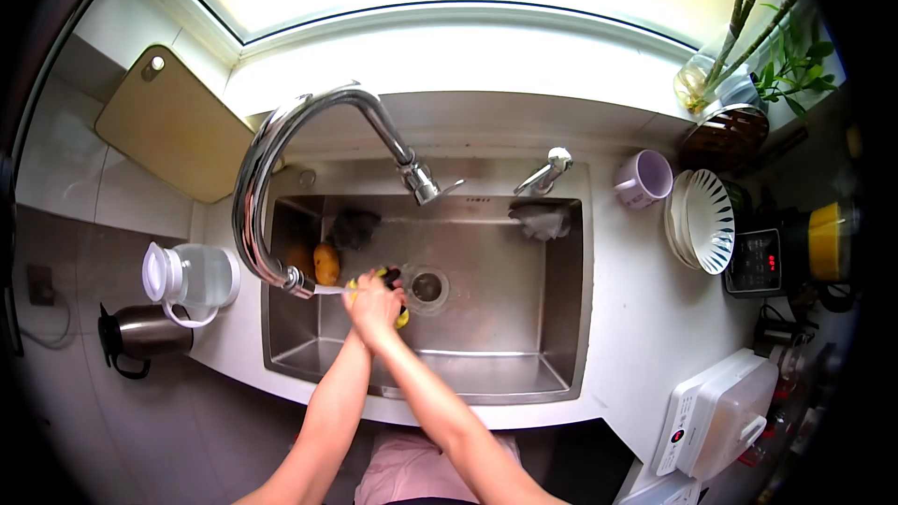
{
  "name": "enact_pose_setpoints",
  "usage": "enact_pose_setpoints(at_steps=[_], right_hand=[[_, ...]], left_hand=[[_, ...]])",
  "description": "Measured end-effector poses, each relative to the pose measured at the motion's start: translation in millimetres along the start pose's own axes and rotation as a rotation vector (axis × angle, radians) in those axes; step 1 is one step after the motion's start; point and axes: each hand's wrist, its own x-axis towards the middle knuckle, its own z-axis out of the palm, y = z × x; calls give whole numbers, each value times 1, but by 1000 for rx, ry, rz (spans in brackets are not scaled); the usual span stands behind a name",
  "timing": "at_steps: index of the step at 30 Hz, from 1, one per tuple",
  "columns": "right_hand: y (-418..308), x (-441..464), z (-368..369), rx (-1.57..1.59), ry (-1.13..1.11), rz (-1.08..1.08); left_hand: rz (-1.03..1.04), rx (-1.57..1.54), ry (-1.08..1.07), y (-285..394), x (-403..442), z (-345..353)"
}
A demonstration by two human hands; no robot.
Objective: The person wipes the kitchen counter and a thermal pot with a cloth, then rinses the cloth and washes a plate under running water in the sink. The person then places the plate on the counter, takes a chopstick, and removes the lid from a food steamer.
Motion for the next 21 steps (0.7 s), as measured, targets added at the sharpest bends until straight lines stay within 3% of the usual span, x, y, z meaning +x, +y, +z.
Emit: enact_pose_setpoints(at_steps=[1,5,7,9,11,12,14,16,18,21], right_hand=[[4,12,-14,138,-136,42],[28,63,-11,556,118,113],[41,79,-9,685,296,50],[53,70,10,586,325,88],[51,44,19,569,-33,181],[40,18,1,521,-35,83],[20,-26,-36,311,17,-91],[15,-48,-46,382,-19,-164],[18,-36,-38,369,65,-207],[27,25,-33,238,-61,-186]], left_hand=[[-18,18,45,-1,-10,6],[-42,-45,-100,1,-16,-2],[58,86,40,-2,-35,8],[76,19,-14,4,-43,24],[146,-118,-134,11,-33,27],[74,-120,63,19,-22,19],[65,-83,56,25,13,-13],[74,-72,-9,22,27,-21],[72,-71,5,13,24,-15],[73,-60,63,1,16,0]])
